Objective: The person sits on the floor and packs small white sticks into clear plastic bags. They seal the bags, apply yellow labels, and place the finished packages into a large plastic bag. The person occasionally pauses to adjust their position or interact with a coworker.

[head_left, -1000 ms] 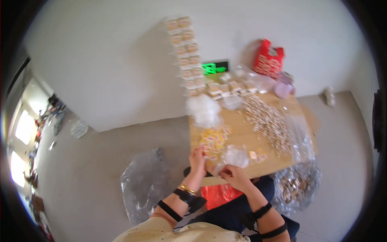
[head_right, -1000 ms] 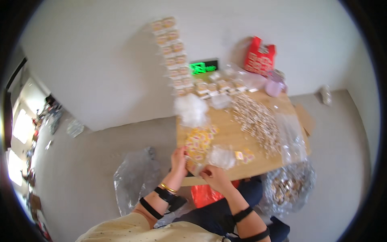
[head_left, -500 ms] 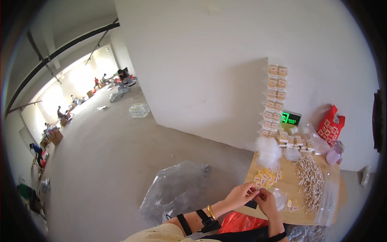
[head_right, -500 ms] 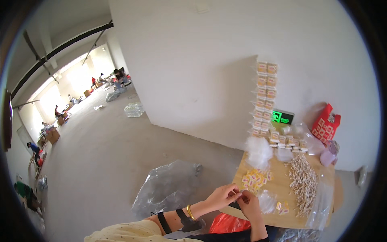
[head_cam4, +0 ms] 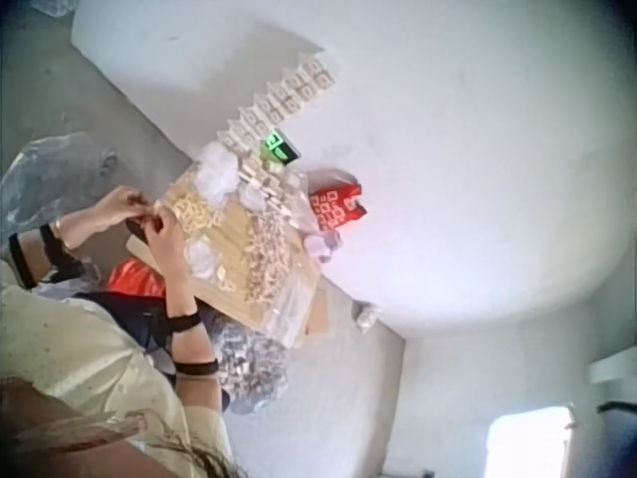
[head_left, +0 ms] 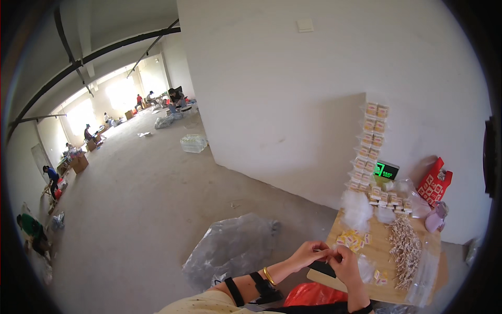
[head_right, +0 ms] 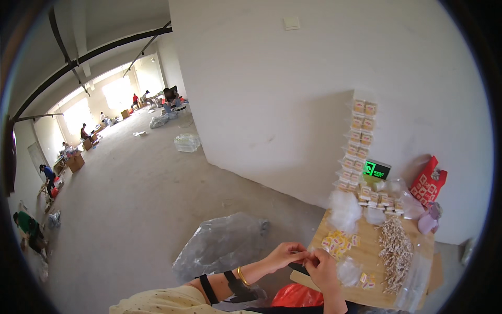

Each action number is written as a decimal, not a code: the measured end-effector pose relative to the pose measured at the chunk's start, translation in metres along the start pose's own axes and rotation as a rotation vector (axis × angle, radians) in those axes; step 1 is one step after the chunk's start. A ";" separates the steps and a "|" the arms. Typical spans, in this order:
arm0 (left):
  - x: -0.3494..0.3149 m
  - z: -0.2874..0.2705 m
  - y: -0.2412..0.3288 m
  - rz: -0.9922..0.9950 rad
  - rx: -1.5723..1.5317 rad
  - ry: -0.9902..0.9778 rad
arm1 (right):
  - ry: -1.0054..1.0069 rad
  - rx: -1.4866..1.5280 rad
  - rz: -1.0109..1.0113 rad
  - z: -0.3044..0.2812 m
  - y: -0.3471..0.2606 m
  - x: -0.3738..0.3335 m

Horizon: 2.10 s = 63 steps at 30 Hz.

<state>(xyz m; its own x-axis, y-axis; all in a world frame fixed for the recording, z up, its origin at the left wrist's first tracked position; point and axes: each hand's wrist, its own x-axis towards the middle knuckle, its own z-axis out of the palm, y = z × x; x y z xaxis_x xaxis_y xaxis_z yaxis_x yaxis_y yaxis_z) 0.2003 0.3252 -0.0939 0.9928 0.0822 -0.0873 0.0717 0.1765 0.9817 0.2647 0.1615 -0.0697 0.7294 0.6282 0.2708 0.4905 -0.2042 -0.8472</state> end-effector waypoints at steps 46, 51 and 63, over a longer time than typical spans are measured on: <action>-0.020 0.032 0.021 0.189 0.119 0.136 | 0.126 0.558 0.222 -0.033 0.004 -0.038; -0.009 0.038 0.010 0.251 0.204 0.203 | 0.197 0.632 0.274 -0.041 0.003 -0.047; 0.014 0.095 0.003 0.274 0.269 0.167 | 0.598 0.182 0.211 -0.038 0.000 -0.043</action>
<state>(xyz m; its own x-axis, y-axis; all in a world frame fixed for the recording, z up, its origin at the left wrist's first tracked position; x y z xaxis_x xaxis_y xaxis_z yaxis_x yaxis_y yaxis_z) 0.2231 0.2334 -0.0763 0.9508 0.2528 0.1789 -0.1485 -0.1347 0.9797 0.2508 0.1060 -0.0642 0.9660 0.0524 0.2533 0.2578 -0.1142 -0.9594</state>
